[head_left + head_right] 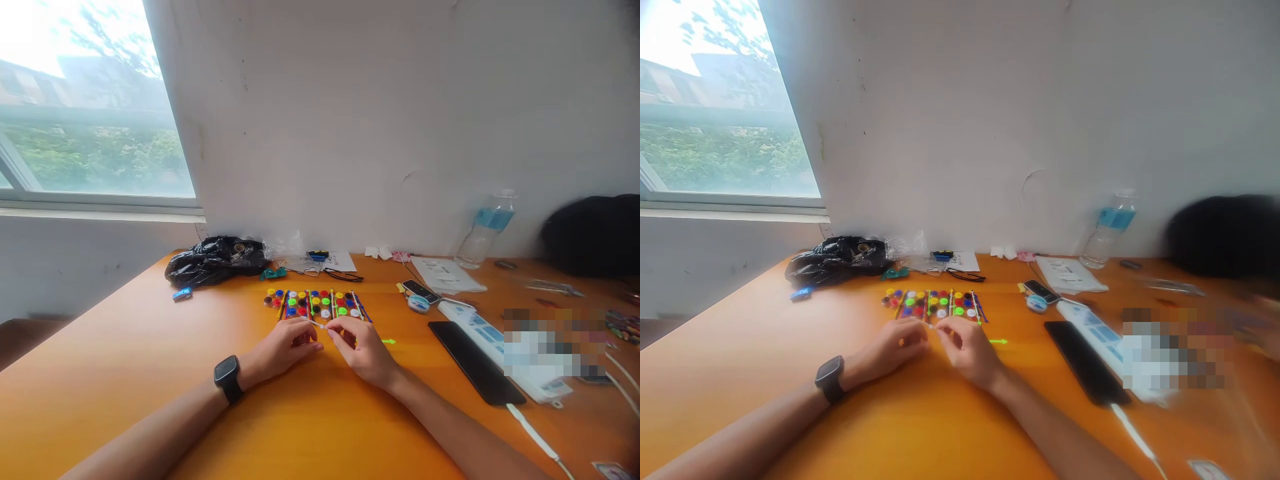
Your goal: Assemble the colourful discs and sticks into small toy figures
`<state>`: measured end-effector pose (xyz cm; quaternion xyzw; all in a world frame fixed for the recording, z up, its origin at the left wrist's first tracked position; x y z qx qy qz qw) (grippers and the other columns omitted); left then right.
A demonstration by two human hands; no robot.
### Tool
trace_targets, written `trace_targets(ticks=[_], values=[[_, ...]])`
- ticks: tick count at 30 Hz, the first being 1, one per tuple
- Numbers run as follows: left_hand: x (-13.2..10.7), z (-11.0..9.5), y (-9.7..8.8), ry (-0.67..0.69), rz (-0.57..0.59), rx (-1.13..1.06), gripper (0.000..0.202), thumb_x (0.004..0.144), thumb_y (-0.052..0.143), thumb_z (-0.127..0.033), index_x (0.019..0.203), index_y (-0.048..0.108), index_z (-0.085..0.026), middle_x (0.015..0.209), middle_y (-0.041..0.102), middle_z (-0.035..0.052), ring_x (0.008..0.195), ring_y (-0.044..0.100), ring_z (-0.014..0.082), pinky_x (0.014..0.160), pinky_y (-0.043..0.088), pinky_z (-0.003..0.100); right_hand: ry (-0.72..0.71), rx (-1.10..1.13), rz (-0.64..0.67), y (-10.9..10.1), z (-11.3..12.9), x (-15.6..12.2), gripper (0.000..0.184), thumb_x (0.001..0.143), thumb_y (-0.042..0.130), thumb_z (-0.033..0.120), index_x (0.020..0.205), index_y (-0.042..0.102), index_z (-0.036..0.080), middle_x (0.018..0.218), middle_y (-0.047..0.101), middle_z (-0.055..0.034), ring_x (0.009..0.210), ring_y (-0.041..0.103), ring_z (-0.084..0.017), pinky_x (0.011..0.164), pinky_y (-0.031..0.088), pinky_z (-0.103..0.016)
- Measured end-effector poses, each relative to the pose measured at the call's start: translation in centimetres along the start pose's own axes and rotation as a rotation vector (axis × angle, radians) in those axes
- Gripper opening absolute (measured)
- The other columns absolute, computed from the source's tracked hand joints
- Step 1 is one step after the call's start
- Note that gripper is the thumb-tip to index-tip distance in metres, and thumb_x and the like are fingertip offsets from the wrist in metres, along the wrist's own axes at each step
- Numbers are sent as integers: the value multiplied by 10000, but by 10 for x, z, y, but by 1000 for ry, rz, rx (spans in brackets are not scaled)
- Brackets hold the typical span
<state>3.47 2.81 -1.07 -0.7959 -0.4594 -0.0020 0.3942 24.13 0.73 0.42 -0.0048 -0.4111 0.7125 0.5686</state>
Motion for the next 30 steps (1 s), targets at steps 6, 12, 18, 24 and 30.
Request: trace_targets(ticks=[6, 12, 18, 24, 30], values=[[-2, -9, 0, 22, 2, -5, 335, 1002, 637, -427, 785, 667, -172, 820, 614, 31, 723, 540, 132, 660, 463, 250, 51, -11, -44, -5, 5, 1, 239, 1042, 549, 394, 942, 685, 225, 683, 576, 4, 587, 500, -149, 565, 407, -286], [-1, -9, 1, 16, 27, -121, 277, 1010, 587, -396, 1087, 733, -173, 1086, 683, 119, 771, 646, 144, 688, 559, 268, 35, -2, -50, -4, 4, 1, 243, 1057, 513, 377, 957, 671, 223, 793, 660, -22, 655, 567, -160, 612, 447, -283], [1, -11, 1, 96, 81, 27, 195, 1001, 622, -352, 1041, 772, -234, 1017, 707, 75, 974, 646, 215, 919, 530, 340, 17, 20, 3, 2, 1, -2, 214, 1057, 522, 352, 960, 672, 234, 819, 677, -27, 704, 598, -176, 631, 466, -293], [1, 0, 2, 22, 25, 50, 241, 960, 672, -417, 1022, 715, -188, 937, 647, 49, 816, 576, 170, 743, 493, 285, 7, 19, 33, 4, 0, -2, 197, 1052, 538, 332, 976, 689, 231, 831, 689, -24, 706, 604, -170, 633, 464, -295], [-1, 6, 3, -50, -56, -20, 331, 957, 660, -371, 1237, 659, -196, 899, 649, 22, 704, 539, 126, 641, 466, 244, 16, -8, -4, -1, -4, 2, 182, 1043, 546, 323, 983, 693, 235, 839, 701, -30, 709, 607, -178, 643, 474, -298]])
Point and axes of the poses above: each hand's wrist, its own x-axis towards the middle knuckle, its own y-axis out of the palm, z = x × y, the point moved 3 cm from there along x, towards the middle knuckle
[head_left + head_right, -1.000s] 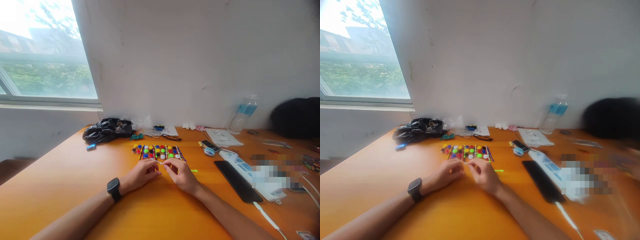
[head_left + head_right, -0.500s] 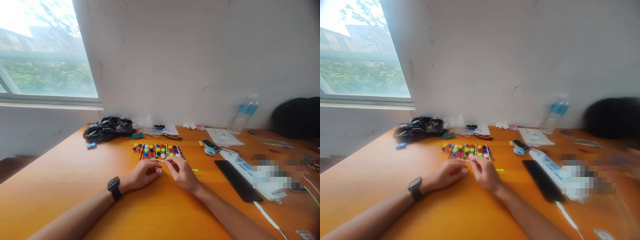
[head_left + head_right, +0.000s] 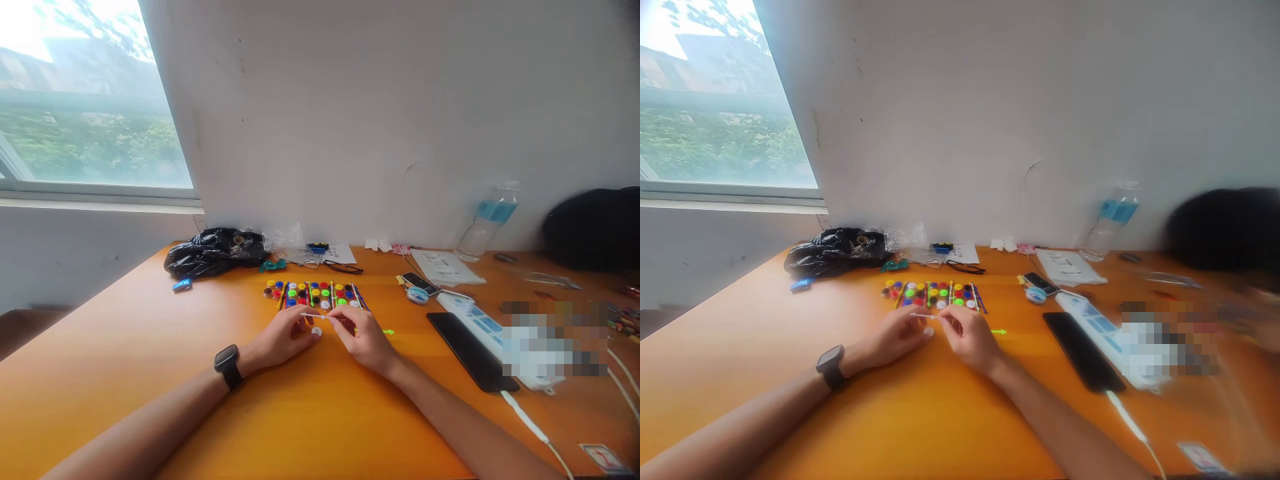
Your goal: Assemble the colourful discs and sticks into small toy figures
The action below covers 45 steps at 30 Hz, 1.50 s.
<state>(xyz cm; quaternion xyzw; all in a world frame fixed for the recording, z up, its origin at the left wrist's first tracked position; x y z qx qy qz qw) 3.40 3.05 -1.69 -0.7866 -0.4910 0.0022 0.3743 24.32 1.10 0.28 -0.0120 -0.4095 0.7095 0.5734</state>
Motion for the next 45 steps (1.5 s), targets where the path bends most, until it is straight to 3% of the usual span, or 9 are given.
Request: trace_targets(ticks=[13, 18, 21, 24, 27, 30, 34, 39, 45], values=[[1, -6, -4, 46, -14, 7, 218, 987, 665, -372, 1099, 731, -196, 945, 724, 42, 811, 640, 148, 747, 526, 258, -81, -189, -14, 9, -4, 2, 109, 998, 643, 205, 962, 741, 234, 925, 727, -50, 955, 629, -234, 888, 501, -381], [2, -7, -3, 83, 6, 88, 222, 1032, 612, -349, 1012, 777, -202, 880, 686, 41, 753, 577, 143, 697, 478, 261, -137, -247, 123, 4, 4, 5, 95, 982, 683, 249, 1037, 760, 241, 985, 739, -72, 1046, 615, -258, 964, 515, -425], [2, -7, -3, 104, 8, 99, 237, 1037, 610, -340, 981, 788, -195, 864, 669, 44, 749, 576, 141, 704, 473, 262, -190, -300, 339, -14, 7, 2, 650, 772, 892, 494, 1358, 676, 314, 1398, 635, -98, 1387, 442, -353, 1160, 415, -531], [1, -7, -3, 112, 15, 98, 251, 1041, 606, -346, 964, 789, -191, 855, 665, 44, 733, 579, 137, 700, 474, 262, -104, -371, 468, -34, 0, -4, 1170, 563, 979, 580, 1589, 439, 423, 1715, 273, -70, 1570, 144, -449, 1201, 359, -606], [1, -7, -3, 116, 9, 108, 265, 1045, 598, -359, 965, 788, -192, 870, 682, 50, 745, 591, 143, 711, 482, 267, -67, -411, 542, -43, -4, -12, 1328, 497, 1008, 557, 1630, 319, 484, 1764, 121, -36, 1591, 31, -491, 1197, 339, -645], [2, -7, -3, 116, 16, 103, 271, 1048, 592, -362, 965, 787, -194, 892, 696, 56, 764, 606, 148, 726, 492, 269, -131, -427, 553, -40, -1, -16, 1358, 460, 1018, 557, 1629, 333, 474, 1754, 178, -44, 1593, 59, -492, 1211, 318, -649], [2, -8, -3, 104, 20, 107, 257, 1038, 610, -358, 961, 789, -191, 884, 697, 54, 759, 607, 147, 717, 491, 267, -185, -536, 357, -34, 4, -4, 1119, 649, 972, 485, 1615, 414, 391, 1708, 320, -83, 1579, 179, -453, 1246, 261, -673], [2, -9, -3, 96, 20, 90, 249, 1032, 623, -363, 995, 803, -194, 879, 702, 52, 738, 596, 143, 697, 487, 269, -210, -395, 206, -26, 8, 7, 391, 1016, 641, 343, 1403, 646, 288, 1341, 689, -101, 1317, 528, -312, 1105, 497, -507], [2, -8, -3, 105, 31, 75, 251, 1035, 624, -363, 988, 808, -199, 868, 690, 49, 754, 593, 143, 706, 487, 264, -170, -262, 195, 0, 5, 0, 141, 1001, 617, 159, 1044, 736, 223, 972, 750, -61, 959, 648, -230, 897, 514, -382]])
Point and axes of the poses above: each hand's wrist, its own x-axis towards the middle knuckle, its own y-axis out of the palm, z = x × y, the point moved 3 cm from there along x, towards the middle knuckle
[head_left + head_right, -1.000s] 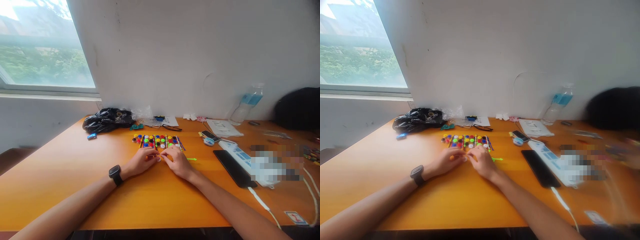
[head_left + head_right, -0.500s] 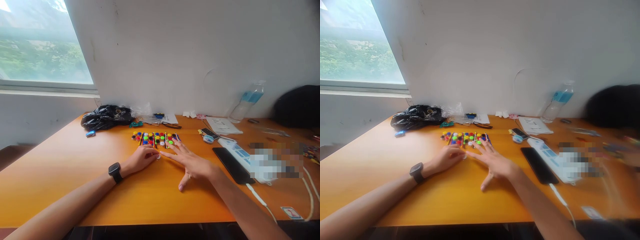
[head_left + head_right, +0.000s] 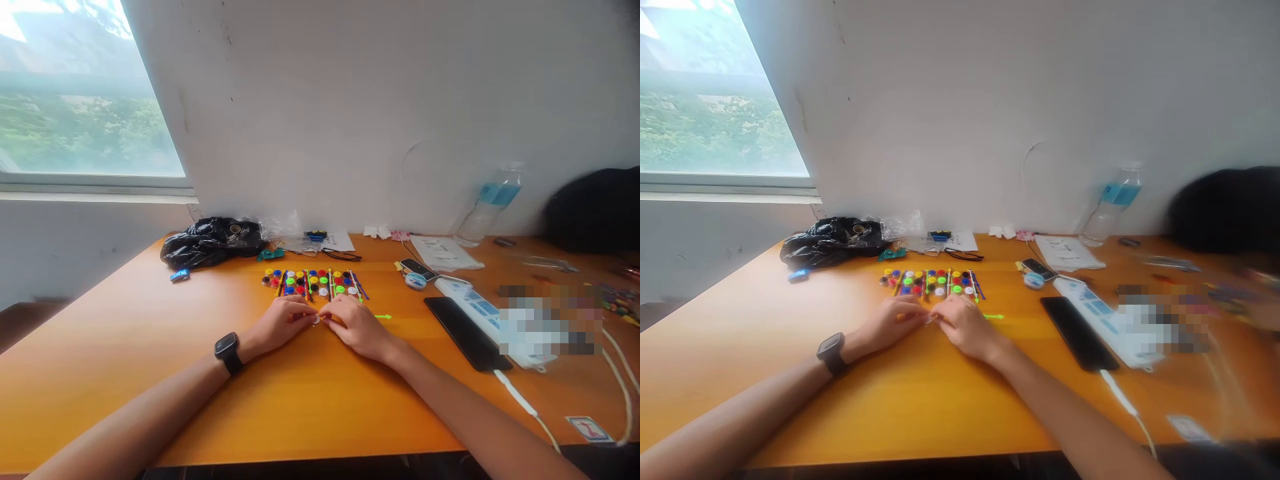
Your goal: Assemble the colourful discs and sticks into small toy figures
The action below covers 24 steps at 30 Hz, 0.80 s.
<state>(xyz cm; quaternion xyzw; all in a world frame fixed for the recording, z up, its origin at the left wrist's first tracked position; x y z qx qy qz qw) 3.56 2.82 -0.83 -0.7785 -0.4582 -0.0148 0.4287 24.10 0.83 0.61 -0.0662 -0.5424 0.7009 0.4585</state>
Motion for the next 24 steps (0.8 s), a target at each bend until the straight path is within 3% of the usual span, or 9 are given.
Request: trace_targets(ticks=[4, 10, 16, 24], values=[[0, -1, 0, 21, -9, 18, 264, 1034, 621, -354, 918, 791, -189, 810, 643, 31, 701, 553, 125, 665, 459, 253, 17, 16, -27, 5, -4, 0, 157, 970, 628, 97, 990, 715, 226, 963, 744, -42, 954, 644, -217, 883, 481, -357], [0, 1, 1, 26, -39, 12, 240, 1025, 628, -374, 1012, 788, -195, 880, 690, 48, 738, 593, 136, 684, 486, 258, 23, 43, -41, 1, -6, 1, 122, 988, 622, 129, 943, 692, 219, 936, 723, -39, 935, 624, -215, 891, 453, -363], [0, -1, 0, 14, -47, 32, 196, 1012, 636, -337, 989, 775, -201, 897, 703, 48, 749, 617, 140, 699, 508, 258, 19, 2, -30, 5, -7, 0, 149, 997, 602, 138, 898, 679, 219, 909, 710, -45, 908, 609, -222, 868, 438, -370], [-1, -8, 0, 79, 2, 143, 205, 1027, 580, -294, 900, 716, -208, 916, 726, 59, 866, 663, 182, 807, 537, 299, 51, -1, -12, 5, -8, 1, 154, 964, 635, 111, 857, 672, 216, 913, 701, -34, 924, 604, -215, 877, 423, -355]])
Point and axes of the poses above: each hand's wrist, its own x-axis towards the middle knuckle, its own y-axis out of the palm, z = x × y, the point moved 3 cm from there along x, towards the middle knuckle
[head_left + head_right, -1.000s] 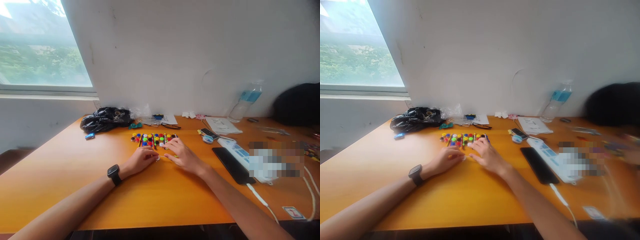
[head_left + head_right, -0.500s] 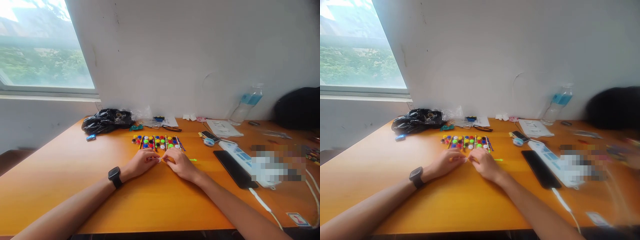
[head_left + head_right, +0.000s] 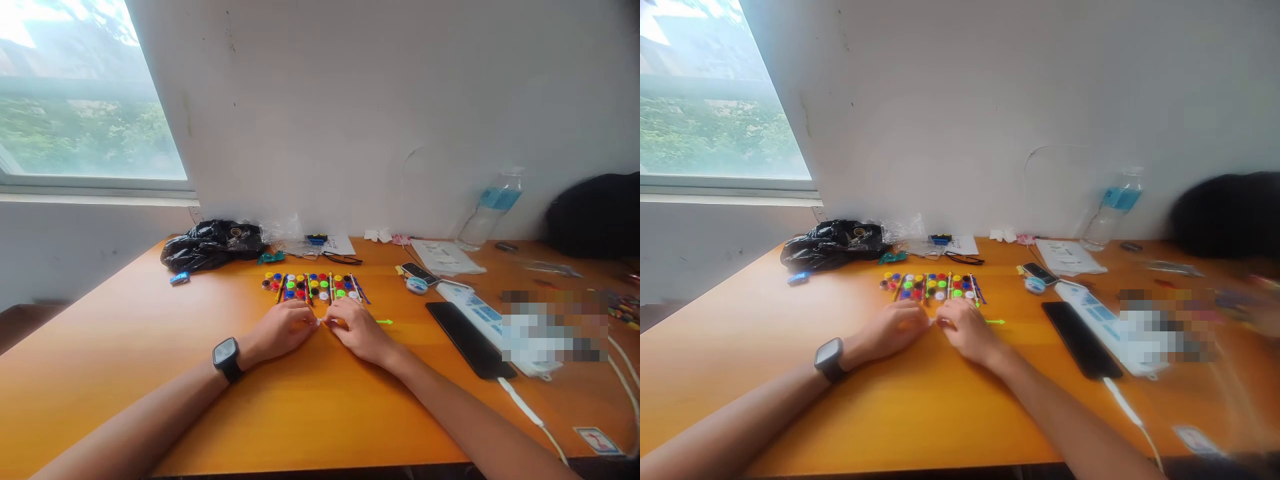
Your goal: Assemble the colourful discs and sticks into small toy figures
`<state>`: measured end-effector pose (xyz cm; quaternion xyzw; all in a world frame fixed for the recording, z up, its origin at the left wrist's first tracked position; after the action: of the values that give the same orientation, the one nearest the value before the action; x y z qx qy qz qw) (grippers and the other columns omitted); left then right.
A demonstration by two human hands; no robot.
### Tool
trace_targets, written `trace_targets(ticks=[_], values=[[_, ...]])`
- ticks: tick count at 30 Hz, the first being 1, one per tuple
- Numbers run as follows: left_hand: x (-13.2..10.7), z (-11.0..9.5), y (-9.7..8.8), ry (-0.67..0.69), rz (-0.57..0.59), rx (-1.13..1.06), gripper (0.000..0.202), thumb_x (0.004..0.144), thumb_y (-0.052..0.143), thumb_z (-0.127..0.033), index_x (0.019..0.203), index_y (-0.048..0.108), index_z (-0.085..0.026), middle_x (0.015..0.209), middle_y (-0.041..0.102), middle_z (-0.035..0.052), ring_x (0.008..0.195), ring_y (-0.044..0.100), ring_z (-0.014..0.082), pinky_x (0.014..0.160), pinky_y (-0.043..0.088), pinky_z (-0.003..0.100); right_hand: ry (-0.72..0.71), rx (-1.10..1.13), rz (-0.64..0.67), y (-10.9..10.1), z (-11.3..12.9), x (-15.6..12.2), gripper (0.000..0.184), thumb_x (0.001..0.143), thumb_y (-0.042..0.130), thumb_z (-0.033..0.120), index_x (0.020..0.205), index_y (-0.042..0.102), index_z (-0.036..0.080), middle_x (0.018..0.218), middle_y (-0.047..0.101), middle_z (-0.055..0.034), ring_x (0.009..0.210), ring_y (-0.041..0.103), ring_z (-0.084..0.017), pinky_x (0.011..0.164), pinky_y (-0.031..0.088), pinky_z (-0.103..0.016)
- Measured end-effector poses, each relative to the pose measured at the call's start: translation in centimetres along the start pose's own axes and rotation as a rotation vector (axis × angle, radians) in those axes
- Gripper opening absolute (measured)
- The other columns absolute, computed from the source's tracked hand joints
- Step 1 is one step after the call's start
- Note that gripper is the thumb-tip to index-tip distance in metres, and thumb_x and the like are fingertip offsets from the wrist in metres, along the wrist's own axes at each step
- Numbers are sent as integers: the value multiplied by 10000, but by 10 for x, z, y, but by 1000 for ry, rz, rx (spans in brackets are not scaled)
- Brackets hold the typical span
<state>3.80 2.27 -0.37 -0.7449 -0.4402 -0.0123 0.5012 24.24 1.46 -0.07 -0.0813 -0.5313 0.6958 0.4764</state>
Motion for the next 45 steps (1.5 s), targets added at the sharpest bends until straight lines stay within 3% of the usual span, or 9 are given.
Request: trace_targets(ticks=[16, 19, 22, 26, 30, 34, 37, 41, 45], values=[[-1, -3, 2, 44, 62, 126, 74, 989, 614, -284, 954, 651, -230, 974, 711, 59, 929, 636, 223, 860, 522, 362, 12, 37, -4, 1, 1, -1, 145, 954, 639, 128, 859, 691, 224, 870, 709, -32, 906, 604, -227, 885, 455, -386], [-4, -11, -5, 49, 2, 83, 132, 1003, 614, -326, 1096, 641, -236, 1147, 699, 90, 1084, 622, 257, 972, 512, 407, 29, 56, -60, -4, 4, -1, 77, 988, 648, 247, 966, 720, 229, 960, 752, -55, 968, 638, -244, 935, 476, -411], [-5, -13, -14, 7, -97, 24, 209, 1056, 529, -309, 1241, 600, -244, 1329, 640, 109, 1252, 564, 269, 1090, 463, 440, 76, 73, -132, -6, 4, -2, 161, 1016, 618, 313, 1100, 729, 231, 1102, 771, -80, 1057, 667, -258, 985, 487, -422], [-5, -9, -18, -41, -131, -3, 207, 1089, 456, -291, 1226, 603, -236, 1281, 648, 100, 1216, 562, 256, 1076, 462, 430, 149, 50, -175, -6, 4, -2, 208, 1000, 630, 345, 1133, 740, 230, 1108, 780, -88, 1043, 699, -266, 994, 500, -433], [-3, -7, -20, -57, -150, -6, 224, 1098, 439, -315, 1197, 622, -233, 1213, 667, 95, 1147, 573, 254, 1031, 475, 423, 212, 35, -216, -9, 12, -5, 242, 983, 638, 401, 1111, 756, 232, 979, 783, -81, 911, 714, -259, 886, 531, -404], [-3, -8, -21, -61, -165, -8, 246, 1103, 420, -333, 1167, 634, -230, 1160, 677, 90, 1104, 582, 251, 1006, 477, 413, 210, 258, 0, -5, 25, -9, 334, 1011, 585, 495, 1088, 773, 230, 709, 699, -15, 618, 626, -180, 608, 470, -297], [-3, -7, -21, -59, -173, 2, 249, 1104, 416, -339, 1157, 633, -231, 1144, 677, 85, 1097, 583, 249, 1001, 473, 406, 169, 502, 128, -1, 31, -10, 388, 1043, 523, 509, 1027, 768, 208, 634, 613, 17, 529, 512, -129, 526, 377, -258], [-3, -3, -21, -67, -175, 16, 250, 1106, 421, -345, 1180, 631, -232, 1157, 668, 88, 1104, 573, 252, 1010, 455, 411, 171, 450, -55, -12, 17, -6, 357, 1023, 561, 476, 907, 749, 195, 745, 644, -4, 592, 466, -121, 553, 348, -258], [-3, -1, -21, -72, -178, 31, 256, 1107, 421, -348, 1177, 639, -232, 1142, 670, 89, 1077, 580, 249, 995, 455, 410, 239, 381, -202, -28, -8, -2, 374, 1009, 568, 499, 843, 711, 196, 618, 483, 27, 555, 373, -125, 524, 286, -268]])
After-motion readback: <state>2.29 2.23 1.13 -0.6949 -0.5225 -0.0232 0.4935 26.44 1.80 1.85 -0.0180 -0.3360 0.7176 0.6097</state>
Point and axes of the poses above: each hand's wrist, its own x-axis towards the middle knuckle, its own y-axis out of the palm, z = x × y, the point moved 3 cm from there along x, towards the middle knuckle
